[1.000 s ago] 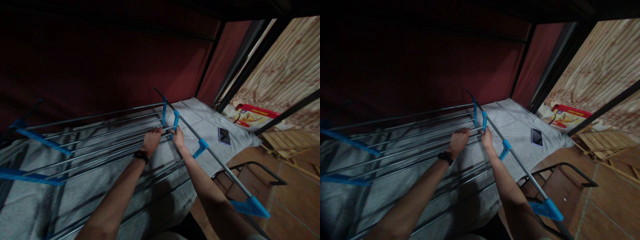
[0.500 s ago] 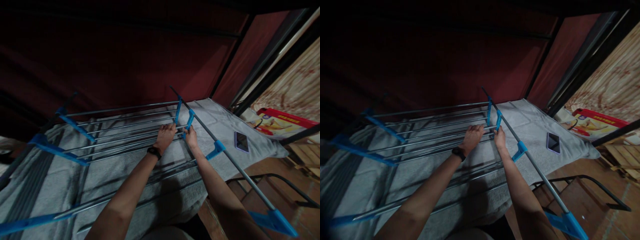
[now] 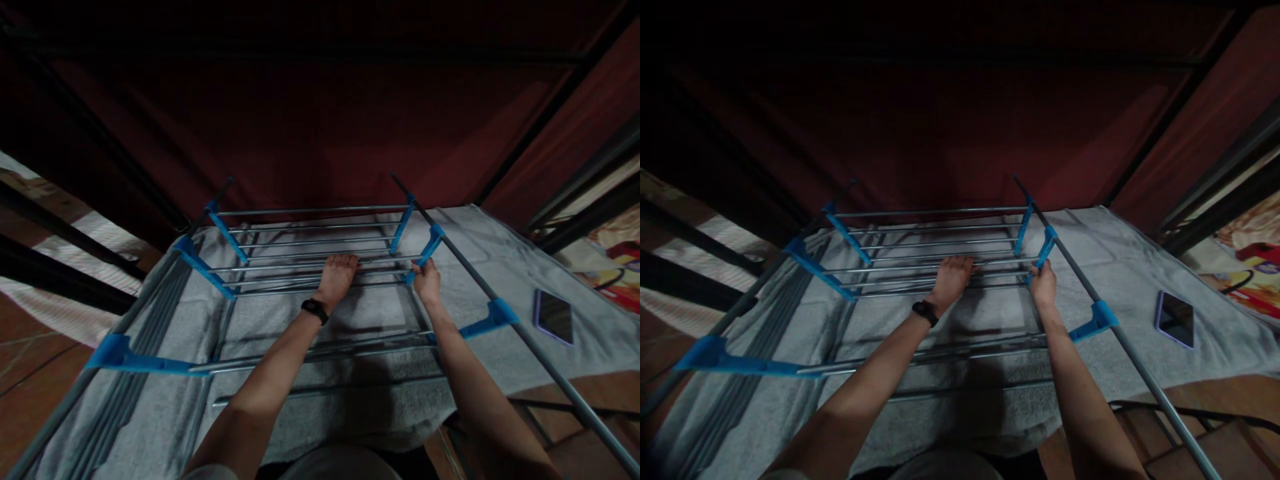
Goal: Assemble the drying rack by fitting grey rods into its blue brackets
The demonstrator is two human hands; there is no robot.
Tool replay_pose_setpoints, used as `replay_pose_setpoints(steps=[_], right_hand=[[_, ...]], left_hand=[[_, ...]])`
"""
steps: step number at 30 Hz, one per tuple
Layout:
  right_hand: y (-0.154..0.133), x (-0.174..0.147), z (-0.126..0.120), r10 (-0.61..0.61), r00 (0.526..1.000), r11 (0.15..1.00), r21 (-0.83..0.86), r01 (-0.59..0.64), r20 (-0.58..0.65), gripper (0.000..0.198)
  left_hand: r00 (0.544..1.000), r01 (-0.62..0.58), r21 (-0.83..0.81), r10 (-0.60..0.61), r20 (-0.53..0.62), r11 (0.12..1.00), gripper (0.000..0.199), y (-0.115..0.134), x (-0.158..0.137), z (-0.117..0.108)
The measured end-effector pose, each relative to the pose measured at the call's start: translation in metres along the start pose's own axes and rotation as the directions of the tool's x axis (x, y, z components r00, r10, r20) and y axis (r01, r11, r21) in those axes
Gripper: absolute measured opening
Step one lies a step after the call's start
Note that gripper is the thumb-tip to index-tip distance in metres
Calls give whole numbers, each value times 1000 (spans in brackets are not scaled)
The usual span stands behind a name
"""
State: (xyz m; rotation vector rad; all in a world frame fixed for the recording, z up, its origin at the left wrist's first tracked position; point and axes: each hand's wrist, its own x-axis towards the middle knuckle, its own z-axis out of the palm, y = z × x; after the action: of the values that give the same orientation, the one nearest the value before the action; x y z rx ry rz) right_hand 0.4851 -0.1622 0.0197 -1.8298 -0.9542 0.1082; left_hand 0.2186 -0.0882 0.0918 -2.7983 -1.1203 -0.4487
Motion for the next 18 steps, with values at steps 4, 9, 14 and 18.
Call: replay_pose_setpoints(steps=[4, 9, 14, 18], right_hand=[[1, 1, 0, 9, 1000, 1000, 13, -10, 18, 25], [-2, 0, -1, 22, 1000, 1000, 1, -22, 13, 22], [-8, -1, 0, 50, 998, 998, 35, -51, 31, 19], [-6, 0, 4, 86, 996, 995, 49, -87, 21, 21]], left_hand=[[1000, -6, 7, 6, 6, 1000, 31, 1, 3, -1], [999, -30, 1, 30, -29, 1000, 35, -1, -3, -1], [970, -228, -23, 225, -89, 973, 48, 1, -31, 11], [988, -153, -77, 152, -16, 985, 48, 3, -38, 30]])
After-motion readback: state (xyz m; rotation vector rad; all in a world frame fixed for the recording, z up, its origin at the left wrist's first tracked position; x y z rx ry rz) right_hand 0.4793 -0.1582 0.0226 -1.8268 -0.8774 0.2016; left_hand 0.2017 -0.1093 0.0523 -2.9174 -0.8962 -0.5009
